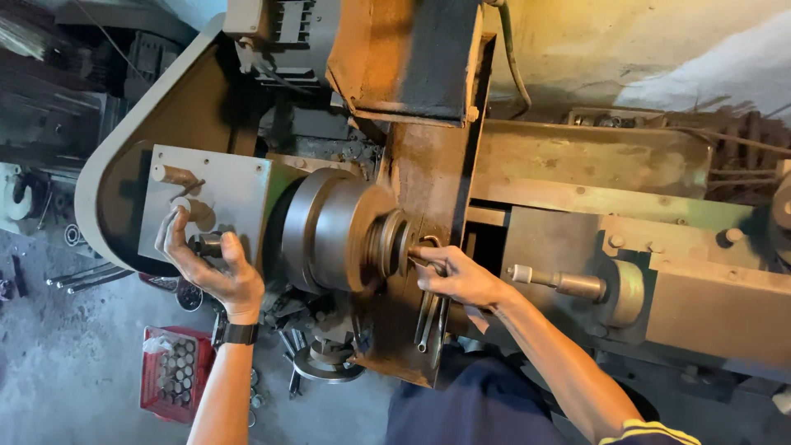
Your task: The person operates a metal lathe, using a wrench to tighten a chuck and a file to smooth a rotating metal part. They also use a rag to wipe the workpiece and adjust the machine's controls.
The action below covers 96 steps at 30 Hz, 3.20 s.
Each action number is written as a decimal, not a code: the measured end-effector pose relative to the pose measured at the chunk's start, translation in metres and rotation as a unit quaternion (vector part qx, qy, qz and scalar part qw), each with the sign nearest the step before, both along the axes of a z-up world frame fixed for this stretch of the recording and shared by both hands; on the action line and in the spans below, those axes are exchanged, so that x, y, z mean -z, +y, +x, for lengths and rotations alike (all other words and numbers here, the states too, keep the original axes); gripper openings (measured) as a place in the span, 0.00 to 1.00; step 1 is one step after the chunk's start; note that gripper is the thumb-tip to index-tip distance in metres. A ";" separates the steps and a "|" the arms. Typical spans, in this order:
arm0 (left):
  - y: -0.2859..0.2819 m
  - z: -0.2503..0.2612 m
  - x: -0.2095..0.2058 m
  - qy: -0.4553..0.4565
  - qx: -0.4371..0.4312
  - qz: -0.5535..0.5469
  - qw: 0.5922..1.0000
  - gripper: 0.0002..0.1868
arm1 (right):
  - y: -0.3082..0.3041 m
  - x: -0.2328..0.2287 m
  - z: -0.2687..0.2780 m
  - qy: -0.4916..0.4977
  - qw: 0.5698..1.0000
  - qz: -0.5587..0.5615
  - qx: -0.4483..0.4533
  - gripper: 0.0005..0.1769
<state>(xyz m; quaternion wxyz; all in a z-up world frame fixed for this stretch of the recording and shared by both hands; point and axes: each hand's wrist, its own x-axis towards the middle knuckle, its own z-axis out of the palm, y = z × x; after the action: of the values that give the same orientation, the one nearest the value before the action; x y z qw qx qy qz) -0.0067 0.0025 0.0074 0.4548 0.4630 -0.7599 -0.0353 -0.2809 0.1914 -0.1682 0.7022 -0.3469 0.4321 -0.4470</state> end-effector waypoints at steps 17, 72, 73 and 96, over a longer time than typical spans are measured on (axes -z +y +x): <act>0.006 -0.001 -0.003 0.026 -0.094 0.067 0.993 0.34 | 0.009 0.020 -0.022 0.030 0.998 -0.035 -0.050 0.37; 0.269 0.027 0.049 0.469 0.059 0.451 0.757 0.07 | 0.099 -0.107 0.096 0.184 0.974 -0.078 0.110 0.11; 0.269 0.031 0.045 0.488 0.047 0.442 0.752 0.07 | 0.102 -0.111 0.088 0.341 0.883 -0.255 0.199 0.13; 0.288 -0.012 0.058 0.064 0.418 0.218 0.879 0.19 | 0.146 -0.052 0.069 -0.267 0.903 0.125 0.313 0.10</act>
<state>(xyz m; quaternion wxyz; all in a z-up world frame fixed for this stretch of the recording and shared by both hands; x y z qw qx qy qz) -0.0183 0.2902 -0.0503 0.3324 0.1864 -0.8253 -0.4167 -0.2116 0.3372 -0.1158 0.6526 0.0296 0.3673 -0.6621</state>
